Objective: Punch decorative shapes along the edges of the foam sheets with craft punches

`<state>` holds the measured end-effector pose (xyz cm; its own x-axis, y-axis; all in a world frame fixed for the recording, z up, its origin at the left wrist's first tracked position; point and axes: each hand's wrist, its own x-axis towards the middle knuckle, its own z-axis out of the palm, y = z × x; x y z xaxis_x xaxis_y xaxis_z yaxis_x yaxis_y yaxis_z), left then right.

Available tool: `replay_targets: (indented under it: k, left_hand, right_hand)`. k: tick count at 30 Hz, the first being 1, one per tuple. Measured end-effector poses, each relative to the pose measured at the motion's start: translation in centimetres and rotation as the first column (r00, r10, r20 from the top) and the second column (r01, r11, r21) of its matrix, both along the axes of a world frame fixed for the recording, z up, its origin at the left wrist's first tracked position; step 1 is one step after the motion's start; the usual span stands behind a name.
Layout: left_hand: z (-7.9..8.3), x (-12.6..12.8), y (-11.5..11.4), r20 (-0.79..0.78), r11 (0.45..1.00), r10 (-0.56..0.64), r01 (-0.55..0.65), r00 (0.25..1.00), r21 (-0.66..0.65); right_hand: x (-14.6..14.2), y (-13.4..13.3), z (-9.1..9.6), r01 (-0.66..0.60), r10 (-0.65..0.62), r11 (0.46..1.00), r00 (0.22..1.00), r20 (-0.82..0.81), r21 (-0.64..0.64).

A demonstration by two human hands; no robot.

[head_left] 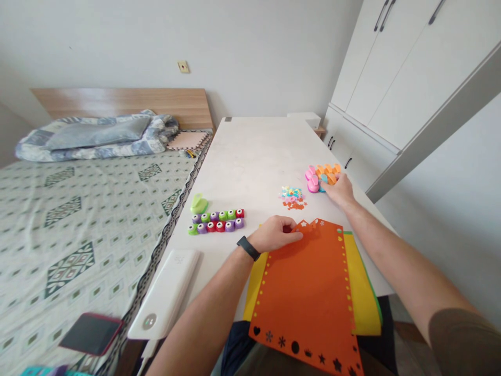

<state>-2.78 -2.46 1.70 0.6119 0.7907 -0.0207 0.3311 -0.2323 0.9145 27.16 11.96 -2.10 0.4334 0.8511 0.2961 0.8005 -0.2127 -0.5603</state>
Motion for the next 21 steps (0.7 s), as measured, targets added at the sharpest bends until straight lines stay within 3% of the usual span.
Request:
replay_targets:
  k: [17,21]
  left_hand:
    - [0.3,-0.1,-0.1,0.001,1.0,-0.004,0.004,1.0,-0.016]
    - [0.1,0.0,-0.1,-0.003,1.0,0.005,-0.005,1.0,-0.016]
  right_hand:
    - [0.6,0.4,-0.3,-0.004,0.004,1.0,1.0,0.013,-0.025]
    - [1.2,0.5,-0.1,-0.015,0.015,1.0,1.0,-0.019,0.022]
